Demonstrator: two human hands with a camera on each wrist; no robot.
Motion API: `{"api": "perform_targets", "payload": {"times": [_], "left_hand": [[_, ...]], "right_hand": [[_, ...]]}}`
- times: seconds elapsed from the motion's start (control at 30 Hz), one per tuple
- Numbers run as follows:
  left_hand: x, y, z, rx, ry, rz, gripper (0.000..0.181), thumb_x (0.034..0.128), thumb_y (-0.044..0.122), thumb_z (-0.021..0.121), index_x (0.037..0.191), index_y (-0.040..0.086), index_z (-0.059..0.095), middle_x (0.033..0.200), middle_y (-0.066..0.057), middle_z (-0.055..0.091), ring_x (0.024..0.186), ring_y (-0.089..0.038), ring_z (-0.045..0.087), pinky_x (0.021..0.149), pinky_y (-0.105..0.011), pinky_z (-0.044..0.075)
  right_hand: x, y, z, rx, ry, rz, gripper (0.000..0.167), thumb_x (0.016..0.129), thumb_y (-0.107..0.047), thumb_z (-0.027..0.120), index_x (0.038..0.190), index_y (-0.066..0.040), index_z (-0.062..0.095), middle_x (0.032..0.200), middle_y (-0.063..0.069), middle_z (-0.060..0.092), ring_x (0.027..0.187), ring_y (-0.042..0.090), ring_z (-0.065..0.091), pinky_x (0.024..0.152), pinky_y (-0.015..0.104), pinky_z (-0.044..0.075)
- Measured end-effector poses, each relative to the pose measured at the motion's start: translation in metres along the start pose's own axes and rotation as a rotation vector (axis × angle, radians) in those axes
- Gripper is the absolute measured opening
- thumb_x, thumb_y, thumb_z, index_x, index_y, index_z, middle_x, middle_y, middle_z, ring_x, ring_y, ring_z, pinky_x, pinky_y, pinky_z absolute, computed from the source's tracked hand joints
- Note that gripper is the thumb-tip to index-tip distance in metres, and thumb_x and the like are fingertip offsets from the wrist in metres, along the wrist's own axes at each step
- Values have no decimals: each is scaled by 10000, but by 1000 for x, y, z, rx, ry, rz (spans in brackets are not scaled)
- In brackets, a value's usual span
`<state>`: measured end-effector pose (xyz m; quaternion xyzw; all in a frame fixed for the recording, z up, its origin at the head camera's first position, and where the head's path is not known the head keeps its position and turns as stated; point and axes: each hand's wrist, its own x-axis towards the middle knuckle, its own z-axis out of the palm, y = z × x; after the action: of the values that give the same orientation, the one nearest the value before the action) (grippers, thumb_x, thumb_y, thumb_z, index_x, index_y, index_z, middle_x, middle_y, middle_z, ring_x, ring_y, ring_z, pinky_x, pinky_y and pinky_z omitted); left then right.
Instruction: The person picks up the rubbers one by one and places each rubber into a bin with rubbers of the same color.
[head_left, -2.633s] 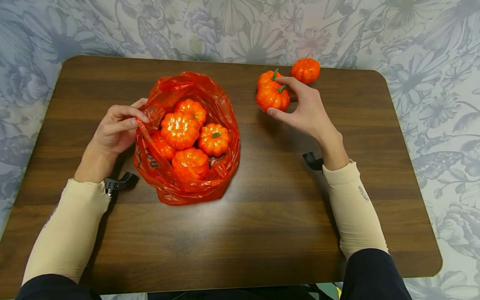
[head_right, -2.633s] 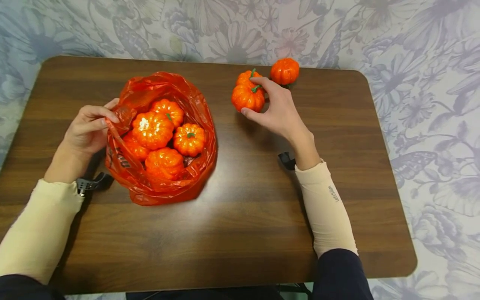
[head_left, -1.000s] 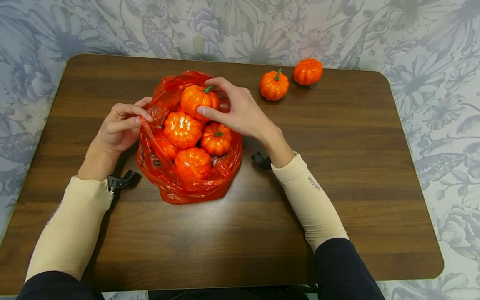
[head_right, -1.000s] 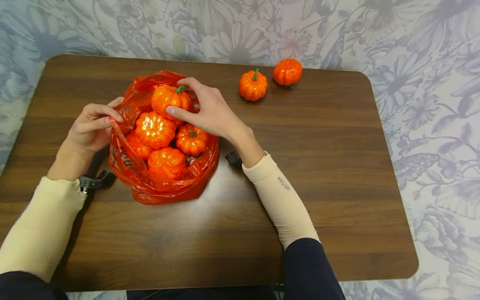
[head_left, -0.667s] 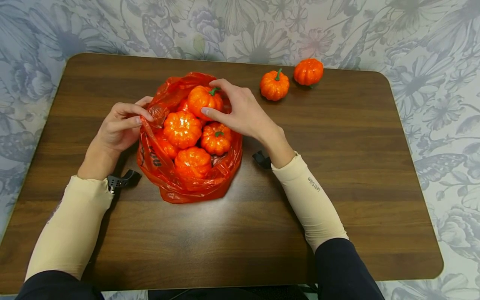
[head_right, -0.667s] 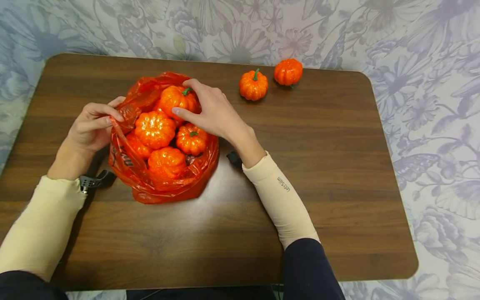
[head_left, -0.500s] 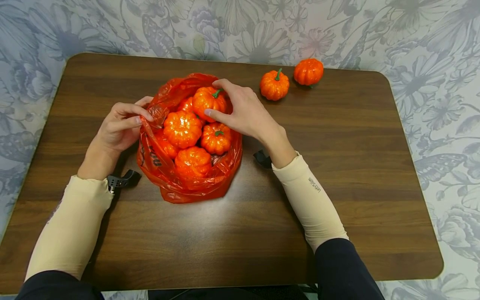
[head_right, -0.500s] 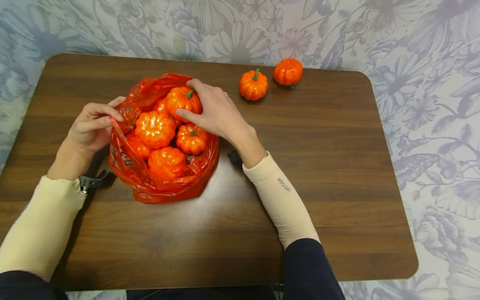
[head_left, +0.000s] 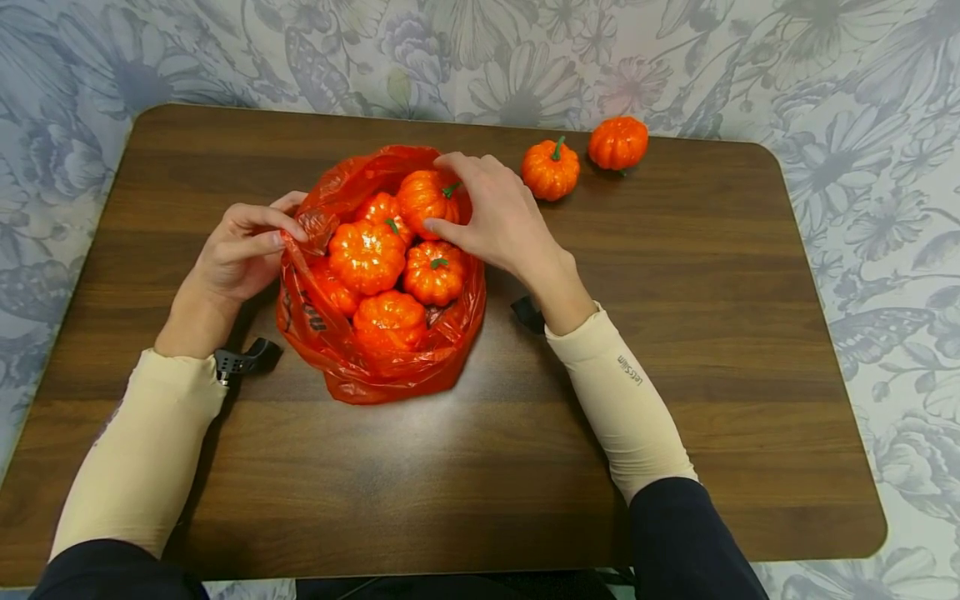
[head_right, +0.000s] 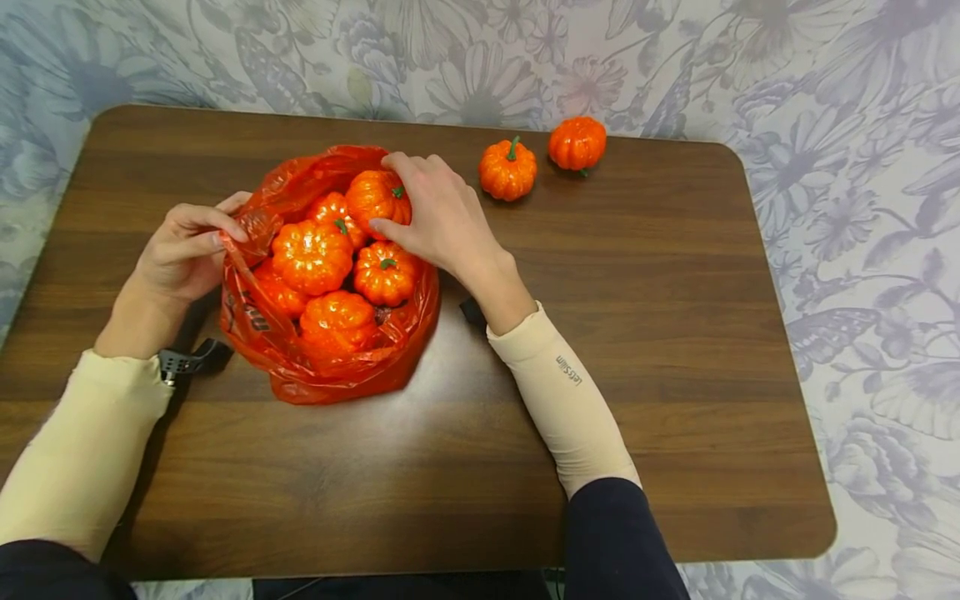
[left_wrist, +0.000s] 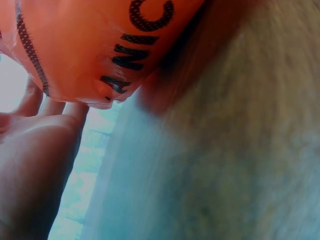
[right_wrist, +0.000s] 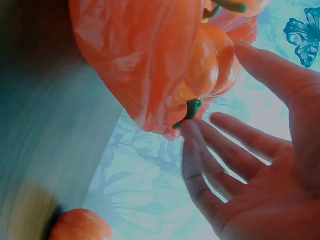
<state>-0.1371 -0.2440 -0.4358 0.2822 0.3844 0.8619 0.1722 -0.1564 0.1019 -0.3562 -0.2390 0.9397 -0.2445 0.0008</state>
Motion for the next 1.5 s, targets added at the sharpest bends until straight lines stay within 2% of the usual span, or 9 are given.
{"api": "perform_targets", "payload": {"times": [0.27, 0.53, 0.7, 1.0, 1.17, 1.27, 1.5], "left_hand": [[1, 0, 1, 8, 6, 0, 286, 973, -158, 433, 1018, -227, 706, 1401, -277, 555, 1329, -372, 449, 982, -420, 561], [1, -1, 1, 3, -2, 4, 281, 973, -164, 433, 1018, -234, 702, 1395, -280, 557, 1328, -369, 455, 991, -419, 556], [0, -1, 0, -2, -1, 6, 285, 974, -167, 428, 1019, -235, 701, 1398, -283, 554, 1330, -371, 455, 991, -419, 557], [-3, -1, -1, -13, -3, 12, 287, 975, -169, 422, 1023, -241, 695, 1405, -286, 547, 1329, -373, 449, 984, -423, 561], [-2, -2, -2, -15, -2, 10, 286, 977, -170, 421, 1023, -243, 694, 1411, -290, 541, 1334, -375, 447, 984, -423, 564], [-3, -2, -1, -18, -1, 9, 285, 977, -170, 423, 1025, -245, 693, 1406, -288, 545, 1336, -373, 446, 986, -422, 566], [-3, -3, 0, -19, 1, 12, 279, 975, -168, 430, 1026, -245, 692, 1407, -291, 540, 1336, -377, 442, 991, -427, 556]], "right_hand": [[-1, 5, -2, 104, 91, -32, 640, 909, -389, 824, 1431, -95, 599, 1265, 62, 689, 1068, 215, 601, 939, 344, 468], [-1, 13, -2, 164, 160, 40, 480, 974, -302, 751, 1384, -83, 631, 1345, 82, 694, 1064, 211, 671, 919, 329, 504], [-1, 15, -1, 174, 179, 54, 442, 976, -286, 745, 1361, -93, 648, 1312, 72, 711, 1038, 203, 674, 908, 319, 515], [0, 23, -3, 190, 193, 38, 418, 981, -284, 732, 1346, -89, 668, 1283, 55, 713, 1135, 231, 623, 985, 346, 463], [-3, 40, -16, 199, 272, 94, 384, 980, -271, 739, 1318, -94, 694, 1266, 42, 728, 1174, 208, 633, 1010, 333, 473], [-4, 49, -21, 187, 289, 114, 377, 982, -285, 733, 1310, -99, 705, 1252, 44, 736, 1183, 211, 635, 1013, 340, 458], [-10, 65, -31, 147, 342, 154, 420, 973, -287, 728, 1339, -84, 691, 1328, 60, 710, 1288, 220, 604, 1128, 295, 398]]}}
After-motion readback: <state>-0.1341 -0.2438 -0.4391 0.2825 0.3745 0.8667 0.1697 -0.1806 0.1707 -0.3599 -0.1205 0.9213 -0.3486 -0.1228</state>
